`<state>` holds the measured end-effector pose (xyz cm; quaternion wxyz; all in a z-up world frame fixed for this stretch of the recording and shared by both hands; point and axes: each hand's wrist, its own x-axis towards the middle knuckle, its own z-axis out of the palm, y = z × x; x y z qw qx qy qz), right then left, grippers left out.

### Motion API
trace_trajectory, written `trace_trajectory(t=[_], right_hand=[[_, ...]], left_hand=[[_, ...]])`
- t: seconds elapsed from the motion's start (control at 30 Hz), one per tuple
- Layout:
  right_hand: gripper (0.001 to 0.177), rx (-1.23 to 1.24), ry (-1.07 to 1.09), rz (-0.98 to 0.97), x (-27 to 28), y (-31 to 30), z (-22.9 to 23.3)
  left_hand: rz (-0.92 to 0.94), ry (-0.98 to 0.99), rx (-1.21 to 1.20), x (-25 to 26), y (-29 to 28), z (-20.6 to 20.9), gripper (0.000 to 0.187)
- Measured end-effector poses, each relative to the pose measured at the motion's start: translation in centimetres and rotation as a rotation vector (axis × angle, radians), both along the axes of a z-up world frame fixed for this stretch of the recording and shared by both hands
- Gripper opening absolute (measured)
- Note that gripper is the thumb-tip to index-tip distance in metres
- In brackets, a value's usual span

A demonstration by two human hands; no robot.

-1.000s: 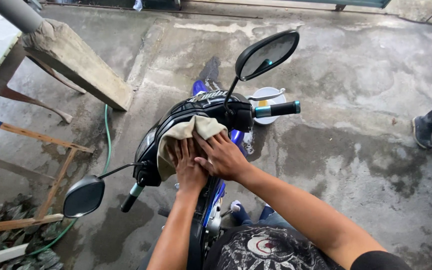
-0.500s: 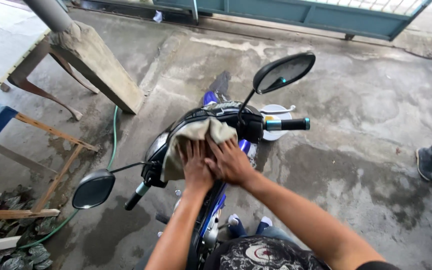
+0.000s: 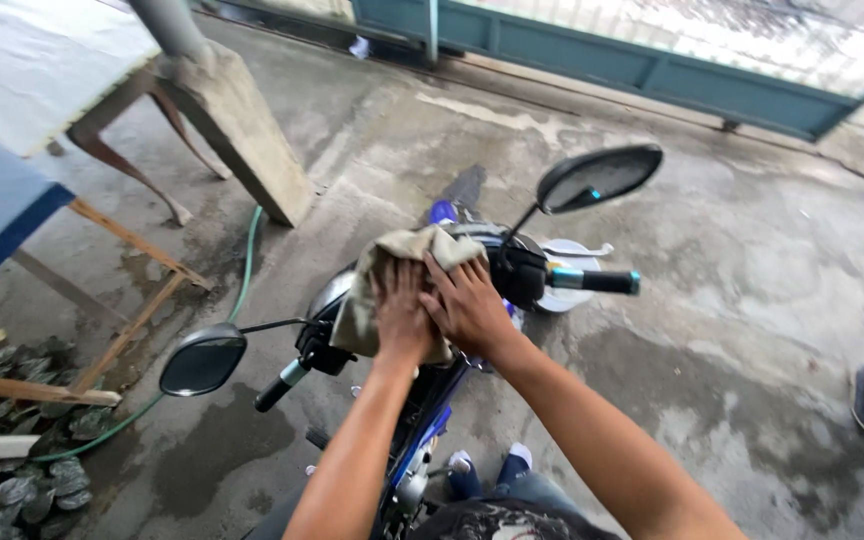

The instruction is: Washing and wiping down a motorcycle with a cloth and soapy water

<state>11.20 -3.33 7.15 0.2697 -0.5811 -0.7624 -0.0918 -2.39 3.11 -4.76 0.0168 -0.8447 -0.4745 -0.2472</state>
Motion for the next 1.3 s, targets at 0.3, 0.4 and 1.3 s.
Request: trace_trajectory(t=[0.3, 0.4, 1.3], right_hand=[[0.067, 0.041, -0.034, 0.038, 0.5, -2.4, -0.4], [0.063, 0.011, -0.022, 0.011, 1.3, 2.2, -2.3], [0.072, -0.085, -0.189, 0.048, 0.1, -1.4, 2.8]], left_hand=[[0.044, -0.016, -0.050, 0.6, -5.6, 4.6, 0.064], [0.018, 0.028, -0.013, 0.9, 1.1, 0.5, 0.060], [0.105, -0.117, -0.063, -0.1, -5.3, 6.7, 0.079]])
